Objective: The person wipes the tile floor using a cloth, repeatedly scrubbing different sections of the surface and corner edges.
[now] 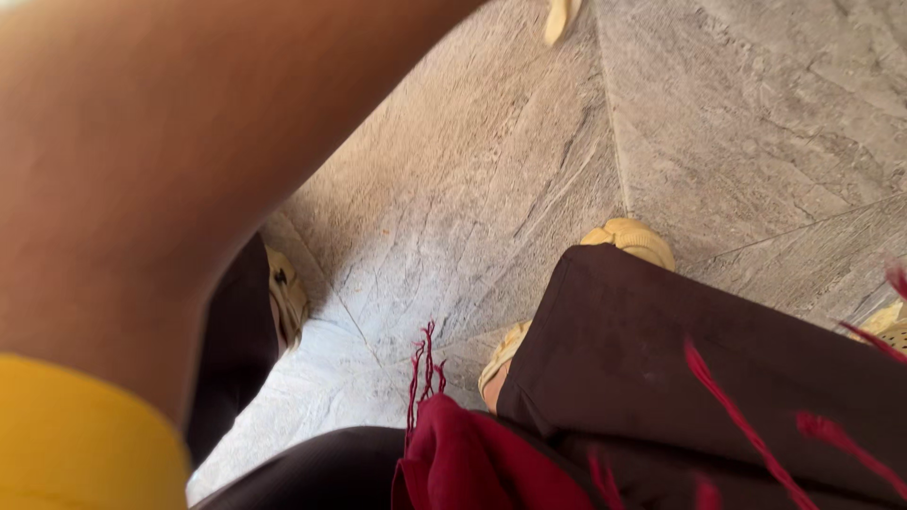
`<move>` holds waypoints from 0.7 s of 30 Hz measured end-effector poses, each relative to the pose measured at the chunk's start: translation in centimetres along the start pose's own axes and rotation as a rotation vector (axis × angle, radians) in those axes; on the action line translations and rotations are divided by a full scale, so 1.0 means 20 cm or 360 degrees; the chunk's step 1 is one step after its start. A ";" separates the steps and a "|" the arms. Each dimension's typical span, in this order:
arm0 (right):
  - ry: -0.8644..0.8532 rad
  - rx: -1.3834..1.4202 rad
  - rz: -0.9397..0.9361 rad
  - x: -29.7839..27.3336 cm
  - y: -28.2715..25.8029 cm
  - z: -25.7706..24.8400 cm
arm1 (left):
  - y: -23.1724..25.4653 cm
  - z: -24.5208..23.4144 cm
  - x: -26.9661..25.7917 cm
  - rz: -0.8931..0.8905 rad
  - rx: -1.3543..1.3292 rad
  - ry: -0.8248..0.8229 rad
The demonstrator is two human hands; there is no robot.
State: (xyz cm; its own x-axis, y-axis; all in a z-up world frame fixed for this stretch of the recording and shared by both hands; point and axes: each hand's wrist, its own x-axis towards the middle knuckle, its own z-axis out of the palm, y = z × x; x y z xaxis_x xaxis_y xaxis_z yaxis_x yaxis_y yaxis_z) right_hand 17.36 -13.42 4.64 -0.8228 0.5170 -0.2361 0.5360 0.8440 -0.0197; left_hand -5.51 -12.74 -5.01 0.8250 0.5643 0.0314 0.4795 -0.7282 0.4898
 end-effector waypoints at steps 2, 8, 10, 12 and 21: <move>0.0056 0.0018 -0.0067 0.00 -0.04 -0.01 | 0.03 -0.02 -0.08 0.0004 0.0004 -0.0015; 0.0062 0.0044 -0.0133 -0.05 -0.05 -0.02 | 0.06 0.00 -0.08 0.0057 0.0040 -0.0057; 0.0015 0.0002 -0.0108 -0.07 -0.06 -0.02 | 0.07 0.01 -0.06 0.0081 0.0058 -0.0063; -0.0080 -0.0041 -0.0049 -0.08 -0.05 -0.02 | 0.07 0.01 -0.04 0.0103 0.0076 -0.0080; -0.0013 -0.0027 0.0114 0.01 -0.04 -0.12 | -0.03 -0.14 0.06 0.0176 0.0324 -0.0011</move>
State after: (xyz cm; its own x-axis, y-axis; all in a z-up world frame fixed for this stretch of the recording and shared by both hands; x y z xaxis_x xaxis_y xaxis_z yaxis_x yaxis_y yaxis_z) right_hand 16.24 -13.62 6.97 -0.7810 0.5749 -0.2440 0.5899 0.8073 0.0138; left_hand -5.64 -10.59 -2.86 0.8776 0.4745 0.0686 0.4360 -0.8493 0.2977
